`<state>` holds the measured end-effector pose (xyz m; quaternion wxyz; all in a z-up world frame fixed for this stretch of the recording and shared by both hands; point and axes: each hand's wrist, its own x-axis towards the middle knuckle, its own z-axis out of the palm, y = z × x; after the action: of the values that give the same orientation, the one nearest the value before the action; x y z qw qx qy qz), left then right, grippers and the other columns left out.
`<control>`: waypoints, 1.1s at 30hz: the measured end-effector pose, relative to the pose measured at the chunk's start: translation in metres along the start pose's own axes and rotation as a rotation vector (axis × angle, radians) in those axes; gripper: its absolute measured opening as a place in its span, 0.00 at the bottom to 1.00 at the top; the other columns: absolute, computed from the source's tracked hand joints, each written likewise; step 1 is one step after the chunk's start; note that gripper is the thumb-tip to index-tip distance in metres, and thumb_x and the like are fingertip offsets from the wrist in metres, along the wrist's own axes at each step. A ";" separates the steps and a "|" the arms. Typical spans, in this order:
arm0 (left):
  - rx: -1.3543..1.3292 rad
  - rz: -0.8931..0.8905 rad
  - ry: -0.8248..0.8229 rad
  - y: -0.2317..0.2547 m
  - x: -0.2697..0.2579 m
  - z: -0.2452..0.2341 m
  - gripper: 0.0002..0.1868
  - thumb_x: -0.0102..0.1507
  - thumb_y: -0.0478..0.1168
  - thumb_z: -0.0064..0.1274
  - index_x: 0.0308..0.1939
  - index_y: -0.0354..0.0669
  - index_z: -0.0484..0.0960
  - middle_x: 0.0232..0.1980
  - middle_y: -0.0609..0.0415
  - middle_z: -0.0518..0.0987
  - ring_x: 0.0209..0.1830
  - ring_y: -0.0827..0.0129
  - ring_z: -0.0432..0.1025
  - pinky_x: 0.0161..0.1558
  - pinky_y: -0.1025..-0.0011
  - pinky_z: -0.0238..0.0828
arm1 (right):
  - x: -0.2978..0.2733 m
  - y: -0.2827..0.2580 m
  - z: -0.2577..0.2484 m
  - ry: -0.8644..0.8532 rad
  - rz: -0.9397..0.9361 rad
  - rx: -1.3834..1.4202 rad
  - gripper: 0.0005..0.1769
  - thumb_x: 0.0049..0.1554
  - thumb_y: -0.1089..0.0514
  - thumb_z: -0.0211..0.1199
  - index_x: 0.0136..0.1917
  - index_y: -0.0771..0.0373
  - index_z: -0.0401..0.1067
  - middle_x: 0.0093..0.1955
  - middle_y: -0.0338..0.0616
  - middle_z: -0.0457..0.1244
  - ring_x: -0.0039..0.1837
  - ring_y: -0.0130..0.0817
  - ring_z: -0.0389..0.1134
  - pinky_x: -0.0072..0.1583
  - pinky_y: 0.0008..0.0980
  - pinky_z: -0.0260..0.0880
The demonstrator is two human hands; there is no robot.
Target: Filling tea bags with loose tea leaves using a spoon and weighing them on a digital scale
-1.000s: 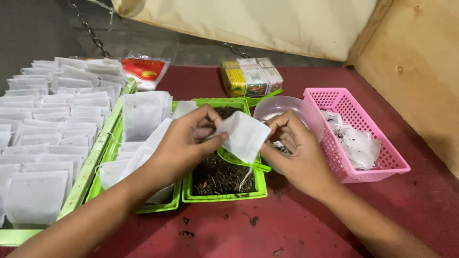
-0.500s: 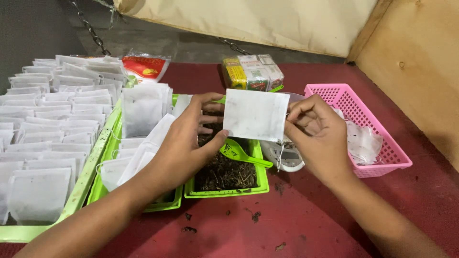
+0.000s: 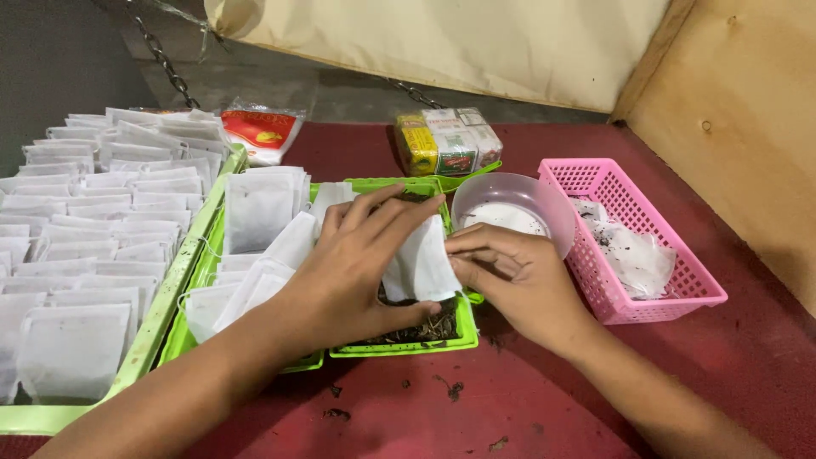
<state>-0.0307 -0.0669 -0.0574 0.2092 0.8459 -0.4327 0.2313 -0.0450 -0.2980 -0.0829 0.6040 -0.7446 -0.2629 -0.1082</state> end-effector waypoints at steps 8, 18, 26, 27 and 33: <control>0.060 0.068 0.059 -0.003 -0.004 0.003 0.46 0.56 0.52 0.58 0.75 0.39 0.62 0.64 0.46 0.73 0.64 0.51 0.63 0.57 0.51 0.55 | 0.002 -0.016 0.004 0.052 0.003 -0.116 0.09 0.53 0.71 0.68 0.49 0.68 0.80 0.51 0.47 0.71 0.54 0.31 0.73 0.60 0.25 0.75; 0.235 -0.020 0.119 -0.005 -0.004 0.003 0.47 0.50 0.47 0.56 0.75 0.46 0.64 0.60 0.48 0.72 0.56 0.50 0.65 0.54 0.49 0.56 | 0.002 0.002 -0.004 0.122 -0.044 -0.139 0.09 0.53 0.73 0.67 0.48 0.68 0.79 0.61 0.45 0.63 0.53 0.25 0.69 0.62 0.23 0.75; 0.267 0.083 0.093 0.000 -0.004 0.000 0.48 0.57 0.65 0.60 0.74 0.45 0.65 0.59 0.50 0.72 0.57 0.54 0.66 0.52 0.51 0.56 | -0.001 -0.009 0.006 0.054 -0.044 -0.015 0.05 0.57 0.70 0.65 0.48 0.68 0.78 0.53 0.45 0.63 0.51 0.28 0.69 0.52 0.26 0.81; 0.248 0.098 0.078 -0.001 -0.005 0.001 0.48 0.57 0.63 0.62 0.74 0.44 0.64 0.57 0.49 0.72 0.56 0.54 0.66 0.52 0.53 0.56 | -0.001 -0.014 0.009 0.062 -0.014 0.003 0.04 0.58 0.68 0.64 0.46 0.69 0.78 0.50 0.46 0.63 0.48 0.29 0.69 0.47 0.27 0.86; 0.246 0.082 0.073 -0.003 -0.006 0.004 0.35 0.58 0.54 0.56 0.66 0.43 0.70 0.54 0.48 0.72 0.53 0.52 0.67 0.52 0.52 0.56 | 0.000 -0.028 0.006 0.118 -0.050 -0.131 0.13 0.64 0.65 0.54 0.48 0.72 0.79 0.54 0.48 0.66 0.47 0.34 0.74 0.45 0.24 0.77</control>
<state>-0.0306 -0.0638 -0.0643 0.1099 0.8379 -0.4273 0.3213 -0.0606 -0.2891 -0.0613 0.5655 -0.7680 -0.2378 -0.1839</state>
